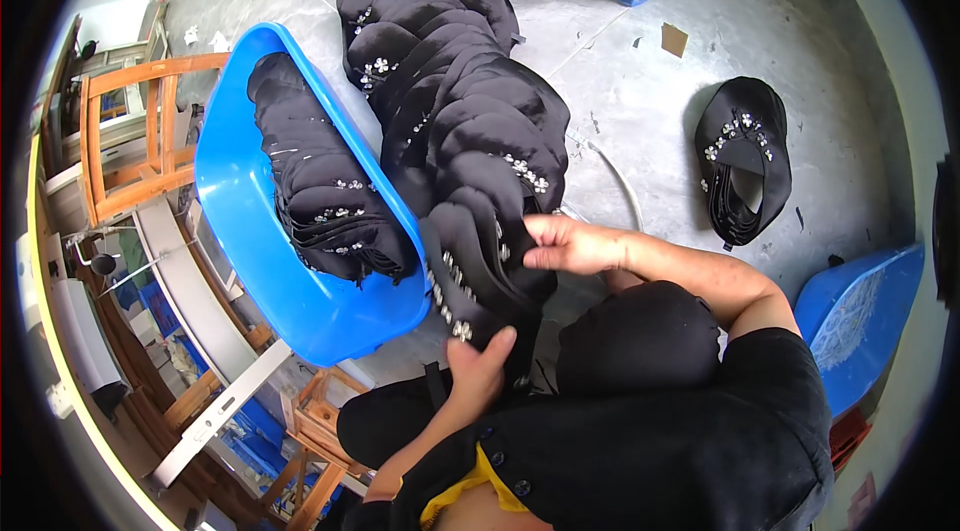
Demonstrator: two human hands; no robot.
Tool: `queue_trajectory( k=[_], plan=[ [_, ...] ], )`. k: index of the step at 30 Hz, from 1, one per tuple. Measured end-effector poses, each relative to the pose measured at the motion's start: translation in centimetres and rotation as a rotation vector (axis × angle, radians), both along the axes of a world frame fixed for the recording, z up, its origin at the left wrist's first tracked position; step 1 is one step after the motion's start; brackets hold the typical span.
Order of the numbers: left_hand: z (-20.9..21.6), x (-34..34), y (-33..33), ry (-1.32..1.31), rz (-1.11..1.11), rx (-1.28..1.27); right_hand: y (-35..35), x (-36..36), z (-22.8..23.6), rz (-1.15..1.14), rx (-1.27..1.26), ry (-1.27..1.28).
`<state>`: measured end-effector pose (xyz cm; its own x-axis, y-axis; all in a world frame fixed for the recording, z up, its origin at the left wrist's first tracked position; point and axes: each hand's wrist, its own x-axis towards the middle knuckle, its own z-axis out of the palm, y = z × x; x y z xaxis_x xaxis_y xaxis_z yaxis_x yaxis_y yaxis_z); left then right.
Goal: The person gathers black quilted garments with floral embroidery from a blue bin and the floor. They use white plastic straps to tie the garments into bundles, securing them with knots. The person then places the finished bundles into a red basket.
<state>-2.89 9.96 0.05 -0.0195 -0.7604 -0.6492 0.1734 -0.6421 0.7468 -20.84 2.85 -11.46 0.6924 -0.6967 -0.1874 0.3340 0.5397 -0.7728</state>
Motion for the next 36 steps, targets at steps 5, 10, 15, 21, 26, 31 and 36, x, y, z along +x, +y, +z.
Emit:
queue_trajectory(
  k=[5, 10, 15, 21, 26, 31, 36],
  plan=[
    [0.7, 2.2, 2.5, -0.025, 0.025, -0.139, -1.1, 0.7, 2.3, 0.403, 0.063, -0.297],
    [-0.4, 1.9, 2.9, -0.059, 0.045, -0.222, -2.9, -6.4, 4.8, 0.062, -0.096, -0.205],
    [-3.6, 1.9, 2.9, -0.309, -0.131, -0.401, 2.6, -18.1, 4.3, -0.885, 0.064, -0.174],
    [-11.2, -2.2, 1.8, -0.444, -0.737, -0.400, 12.6, -34.9, -7.8, -1.366, 0.568, 1.007],
    [-17.3, -3.5, -0.3, -0.961, -0.854, -0.640, 8.0, -25.2, -3.0, -1.405, -0.388, 2.115],
    [-16.8, -3.5, -3.3, -1.132, -1.224, -0.559, 2.2, -11.8, -0.5, -0.844, -0.682, 1.419],
    [-16.8, -3.7, -5.0, -1.318, -1.239, -0.375, -3.0, -6.8, -5.6, -0.420, 0.447, 0.698]
  ],
)
